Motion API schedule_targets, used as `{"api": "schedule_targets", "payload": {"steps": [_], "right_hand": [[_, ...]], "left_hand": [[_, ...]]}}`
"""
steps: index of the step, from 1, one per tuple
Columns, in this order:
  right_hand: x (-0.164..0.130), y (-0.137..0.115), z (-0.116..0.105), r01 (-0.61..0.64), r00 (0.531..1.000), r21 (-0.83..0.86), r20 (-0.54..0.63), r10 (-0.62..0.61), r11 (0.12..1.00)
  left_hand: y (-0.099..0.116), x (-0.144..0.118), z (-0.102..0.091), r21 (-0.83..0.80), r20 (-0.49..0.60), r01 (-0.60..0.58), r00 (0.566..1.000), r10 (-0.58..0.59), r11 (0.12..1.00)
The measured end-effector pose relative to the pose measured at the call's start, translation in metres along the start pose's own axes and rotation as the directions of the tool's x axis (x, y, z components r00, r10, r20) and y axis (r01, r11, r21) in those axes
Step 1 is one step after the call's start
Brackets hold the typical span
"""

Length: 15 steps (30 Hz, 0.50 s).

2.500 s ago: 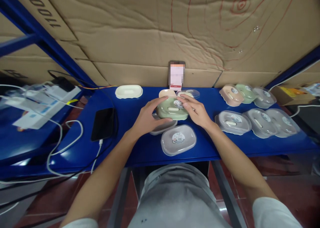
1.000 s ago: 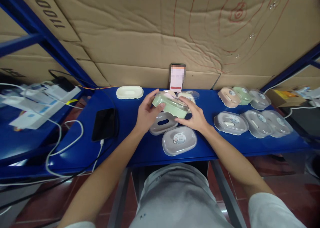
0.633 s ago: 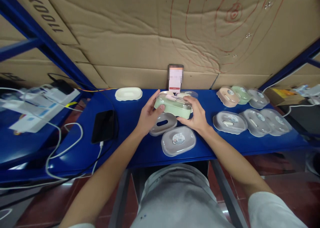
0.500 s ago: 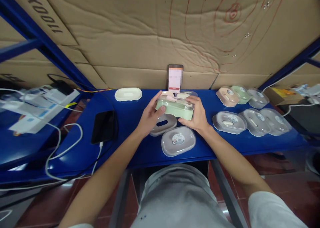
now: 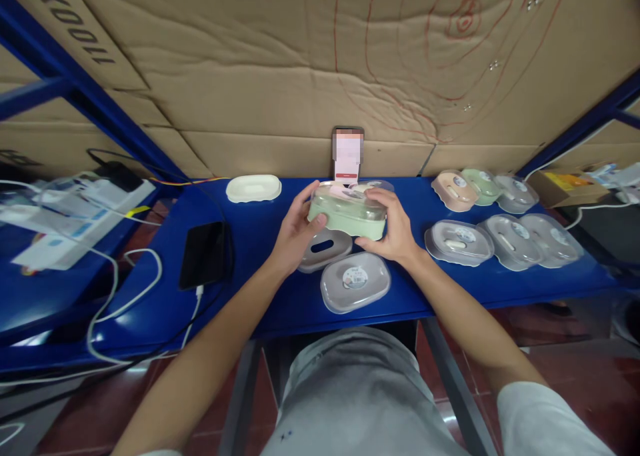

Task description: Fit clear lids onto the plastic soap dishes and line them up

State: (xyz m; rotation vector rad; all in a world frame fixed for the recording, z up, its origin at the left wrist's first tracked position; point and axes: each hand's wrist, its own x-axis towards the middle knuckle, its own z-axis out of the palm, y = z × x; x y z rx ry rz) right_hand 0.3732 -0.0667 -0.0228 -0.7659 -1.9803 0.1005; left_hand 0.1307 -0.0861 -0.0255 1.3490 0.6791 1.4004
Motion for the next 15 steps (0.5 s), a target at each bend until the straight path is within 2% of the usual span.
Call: {"api": "schedule_targets", "payload": {"steps": [6, 10, 15], "right_hand": [[0.002, -0.001, -0.001, -0.01, 0.999, 0.11, 0.05, 0.004, 0.994], [0.002, -0.007, 0.005, -0.077, 0.996, 0.157, 0.046, 0.071, 0.985], [0.003, -0.015, 0.013, -0.072, 0.994, 0.147, -0.076, 0.084, 0.986]], "left_hand": [[-0.002, 0.0, -0.003, 0.027, -0.017, -0.024, 1.0, 0.024, 0.999], [-0.001, 0.0, -0.001, 0.061, -0.072, -0.05, 0.996, 0.055, 0.997], [0.0, 0.001, 0.002, -0.025, -0.082, -0.006, 0.997, 0.004, 1.0]]}}
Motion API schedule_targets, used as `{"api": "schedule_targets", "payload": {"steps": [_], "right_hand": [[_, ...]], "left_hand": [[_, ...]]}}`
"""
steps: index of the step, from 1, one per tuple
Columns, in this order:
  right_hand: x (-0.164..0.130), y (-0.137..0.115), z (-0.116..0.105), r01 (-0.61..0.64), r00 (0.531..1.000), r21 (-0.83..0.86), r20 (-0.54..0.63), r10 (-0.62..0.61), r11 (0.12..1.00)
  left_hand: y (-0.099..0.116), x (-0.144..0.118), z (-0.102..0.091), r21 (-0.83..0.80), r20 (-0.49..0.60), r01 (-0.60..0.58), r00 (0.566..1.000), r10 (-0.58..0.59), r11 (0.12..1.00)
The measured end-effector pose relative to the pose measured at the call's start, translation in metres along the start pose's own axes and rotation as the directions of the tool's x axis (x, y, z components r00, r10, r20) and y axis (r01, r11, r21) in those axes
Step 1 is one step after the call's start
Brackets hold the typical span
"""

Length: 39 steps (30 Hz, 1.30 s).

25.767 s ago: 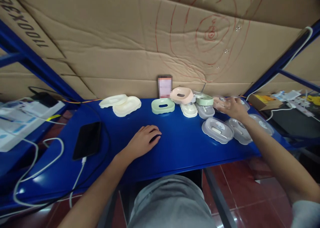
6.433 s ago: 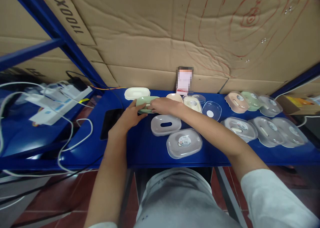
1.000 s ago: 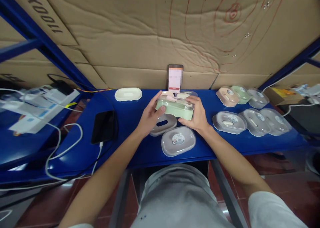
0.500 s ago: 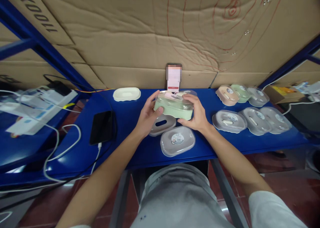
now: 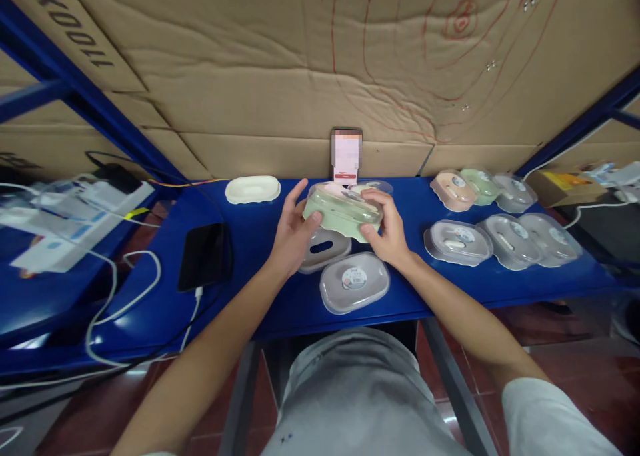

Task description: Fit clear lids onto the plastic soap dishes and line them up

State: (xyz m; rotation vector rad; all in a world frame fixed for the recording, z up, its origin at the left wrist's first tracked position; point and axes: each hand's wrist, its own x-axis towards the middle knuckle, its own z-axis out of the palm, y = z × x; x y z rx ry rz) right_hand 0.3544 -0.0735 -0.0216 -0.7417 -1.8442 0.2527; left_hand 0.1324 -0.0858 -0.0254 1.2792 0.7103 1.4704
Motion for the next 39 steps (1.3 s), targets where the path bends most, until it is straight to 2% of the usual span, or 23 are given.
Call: {"api": "schedule_targets", "payload": {"steps": [3, 5, 7, 13, 17, 23, 27, 33, 39], "right_hand": [[0.001, -0.002, 0.003, -0.017, 0.999, 0.01, -0.028, 0.017, 1.0], [0.002, -0.004, 0.003, -0.033, 0.999, 0.014, 0.016, 0.032, 0.999], [0.003, -0.006, 0.001, -0.022, 0.997, 0.029, 0.076, 0.02, 0.999], [0.007, -0.008, -0.013, -0.018, 0.971, 0.109, 0.239, -0.008, 0.994], [0.007, -0.007, -0.018, -0.008, 0.967, 0.131, 0.254, -0.026, 0.991], [0.002, 0.0, -0.017, 0.058, 0.956, 0.013, 0.286, -0.06, 0.998], [0.0, -0.001, -0.019, 0.034, 0.945, -0.062, 0.327, -0.012, 0.998], [0.005, -0.006, -0.026, 0.007, 0.943, 0.014, 0.332, -0.011, 1.0], [0.006, -0.007, -0.029, -0.022, 0.939, 0.121, 0.342, -0.021, 0.992]], "left_hand": [[0.001, -0.001, 0.001, -0.129, 0.051, 0.127, 0.991, -0.121, 0.984], [0.003, -0.001, 0.001, -0.182, 0.129, 0.217, 0.972, -0.195, 0.959], [0.004, -0.002, 0.0, -0.199, 0.179, 0.258, 0.958, -0.224, 0.945], [0.006, -0.002, -0.001, -0.2, 0.125, 0.203, 0.976, -0.18, 0.959], [0.005, -0.002, 0.0, -0.175, 0.102, 0.163, 0.984, -0.147, 0.971], [-0.002, -0.003, -0.001, -0.182, 0.078, 0.181, 0.983, -0.169, 0.967], [-0.007, -0.002, -0.007, -0.148, 0.025, 0.166, 0.986, -0.164, 0.975], [-0.007, -0.001, -0.014, -0.121, 0.12, 0.189, 0.977, -0.175, 0.974], [-0.001, -0.002, -0.014, -0.145, 0.138, 0.212, 0.972, -0.192, 0.967]]}}
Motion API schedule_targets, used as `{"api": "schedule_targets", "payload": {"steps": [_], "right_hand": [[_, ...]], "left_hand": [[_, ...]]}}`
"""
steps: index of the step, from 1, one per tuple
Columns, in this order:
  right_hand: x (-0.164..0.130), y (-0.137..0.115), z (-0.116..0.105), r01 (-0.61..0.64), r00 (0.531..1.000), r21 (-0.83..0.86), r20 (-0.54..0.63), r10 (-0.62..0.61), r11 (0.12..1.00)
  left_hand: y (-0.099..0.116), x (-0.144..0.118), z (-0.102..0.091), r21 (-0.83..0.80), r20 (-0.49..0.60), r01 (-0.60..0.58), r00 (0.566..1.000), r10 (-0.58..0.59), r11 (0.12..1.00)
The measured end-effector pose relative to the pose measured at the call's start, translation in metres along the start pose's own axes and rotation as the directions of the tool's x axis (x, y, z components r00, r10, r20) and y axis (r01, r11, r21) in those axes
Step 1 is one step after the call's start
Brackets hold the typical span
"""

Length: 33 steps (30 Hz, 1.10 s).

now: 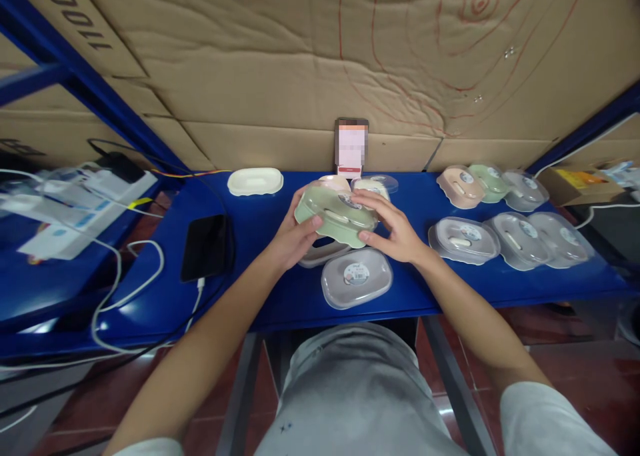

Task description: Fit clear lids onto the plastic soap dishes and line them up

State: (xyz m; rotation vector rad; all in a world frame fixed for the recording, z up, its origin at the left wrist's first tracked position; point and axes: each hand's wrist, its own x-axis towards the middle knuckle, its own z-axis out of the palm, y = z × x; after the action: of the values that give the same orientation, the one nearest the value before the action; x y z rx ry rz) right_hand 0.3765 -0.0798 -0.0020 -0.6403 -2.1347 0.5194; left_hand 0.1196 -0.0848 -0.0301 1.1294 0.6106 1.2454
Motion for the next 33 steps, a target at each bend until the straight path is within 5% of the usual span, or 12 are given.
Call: {"api": "schedule_targets", "payload": {"steps": [7, 10, 14, 17, 23, 28, 33], "right_hand": [[-0.002, 0.0, 0.008, -0.108, 0.993, 0.085, 0.05, 0.105, 0.99], [-0.002, 0.002, 0.005, -0.079, 0.996, 0.102, 0.035, 0.076, 0.992], [-0.002, -0.008, -0.015, -0.033, 0.996, -0.052, 0.081, 0.037, 0.998], [-0.009, -0.031, -0.031, -0.025, 0.987, -0.127, 0.156, 0.044, 0.992], [-0.047, -0.07, -0.034, -0.031, 0.957, -0.151, 0.281, 0.074, 0.988], [-0.065, -0.059, -0.037, -0.02, 0.957, -0.209, 0.278, 0.079, 0.978], [-0.053, -0.014, -0.104, -0.123, 0.989, -0.502, 0.01, 0.148, 0.856]], "left_hand": [[0.001, 0.002, 0.006, 0.122, -0.06, -0.137, 0.988, 0.145, 0.983], [0.006, 0.005, -0.003, 0.285, 0.001, -0.23, 0.971, 0.24, 0.931], [0.026, -0.003, -0.01, 0.641, 0.153, -0.296, 0.953, 0.26, 0.708], [0.043, -0.03, 0.003, 0.828, 0.156, -0.25, 0.963, 0.222, 0.501], [0.038, -0.092, 0.034, 0.913, 0.275, -0.346, 0.913, 0.303, 0.216], [0.005, -0.103, 0.051, 0.94, 0.246, -0.307, 0.912, 0.33, 0.149], [-0.012, -0.115, 0.076, 0.95, 0.311, -0.308, 0.914, 0.259, -0.053]]}}
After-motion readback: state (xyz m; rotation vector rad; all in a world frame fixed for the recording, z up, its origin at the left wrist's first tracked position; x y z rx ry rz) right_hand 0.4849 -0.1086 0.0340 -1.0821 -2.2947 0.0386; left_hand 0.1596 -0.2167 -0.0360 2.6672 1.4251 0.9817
